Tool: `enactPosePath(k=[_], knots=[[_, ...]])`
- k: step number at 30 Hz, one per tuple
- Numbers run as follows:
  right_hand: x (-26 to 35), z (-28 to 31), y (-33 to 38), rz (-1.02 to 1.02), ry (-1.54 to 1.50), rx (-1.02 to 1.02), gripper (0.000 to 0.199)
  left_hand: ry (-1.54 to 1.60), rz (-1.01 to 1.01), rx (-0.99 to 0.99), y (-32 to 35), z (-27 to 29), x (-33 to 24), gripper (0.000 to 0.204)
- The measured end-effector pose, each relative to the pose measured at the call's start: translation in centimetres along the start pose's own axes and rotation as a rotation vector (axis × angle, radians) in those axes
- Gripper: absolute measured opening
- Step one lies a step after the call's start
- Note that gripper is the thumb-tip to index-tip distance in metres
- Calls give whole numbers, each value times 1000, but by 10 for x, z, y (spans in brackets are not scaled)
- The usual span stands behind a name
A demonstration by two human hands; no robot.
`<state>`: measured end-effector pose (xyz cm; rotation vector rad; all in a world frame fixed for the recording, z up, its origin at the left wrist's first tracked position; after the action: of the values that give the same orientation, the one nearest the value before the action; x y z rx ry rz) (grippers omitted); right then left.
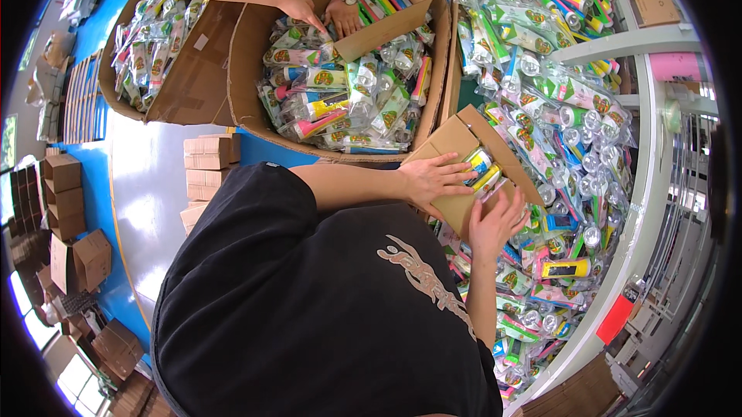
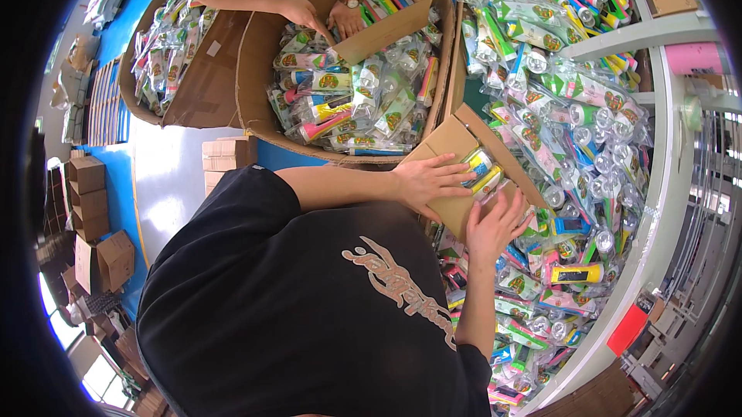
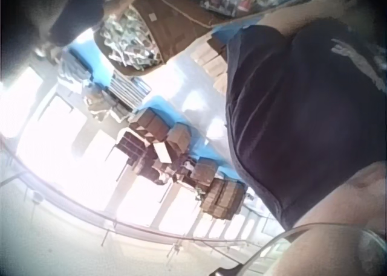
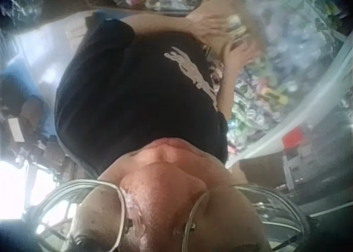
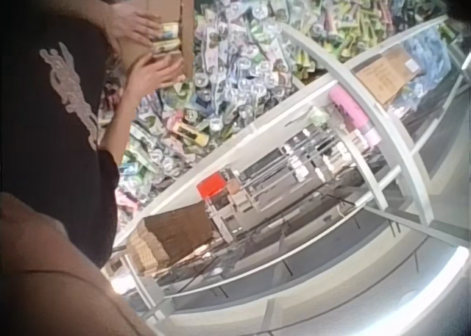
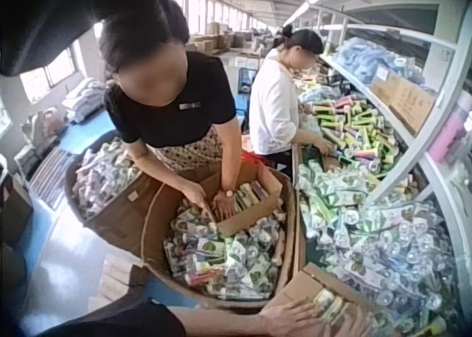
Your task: The person packs various small packaged items by hand, taking them from a large bin and placing them neatly into a cardboard box, then seals the box with packaging tape using a tape dispenser.
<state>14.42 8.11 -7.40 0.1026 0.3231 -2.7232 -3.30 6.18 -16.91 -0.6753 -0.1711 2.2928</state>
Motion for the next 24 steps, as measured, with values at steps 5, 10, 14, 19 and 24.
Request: enactPosePath(k=[5, 10, 14, 19, 24], knots=[[-9, 41, -67, -22, -277, -90, 53, 16, -46, -17, 1, 1, -2, 95], [-21, 29, -95, -145, -68, 511, 39, -54, -29, 56, -3, 12, -2, 94], [-29, 12, -73, -147, -96, 624, 41, -21, -17, 29, -6, 15, -4, 85], [-6, -13, -11, 124, -173, 249, 75, -56, -92, -348, 17, 16, 8, 75], [-6, -23, -1, 88, -247, 222, 81, -160, 239, -236, -4, 29, 19, 103]])
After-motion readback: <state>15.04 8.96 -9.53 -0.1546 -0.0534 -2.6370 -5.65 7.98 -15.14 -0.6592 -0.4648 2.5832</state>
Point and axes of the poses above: each hand's wrist, its own y-axis away from the middle knuckle, its own z-axis out of the back of the hand, x = y × z, the point moved 4 cm from there along -y, towards the middle knuckle
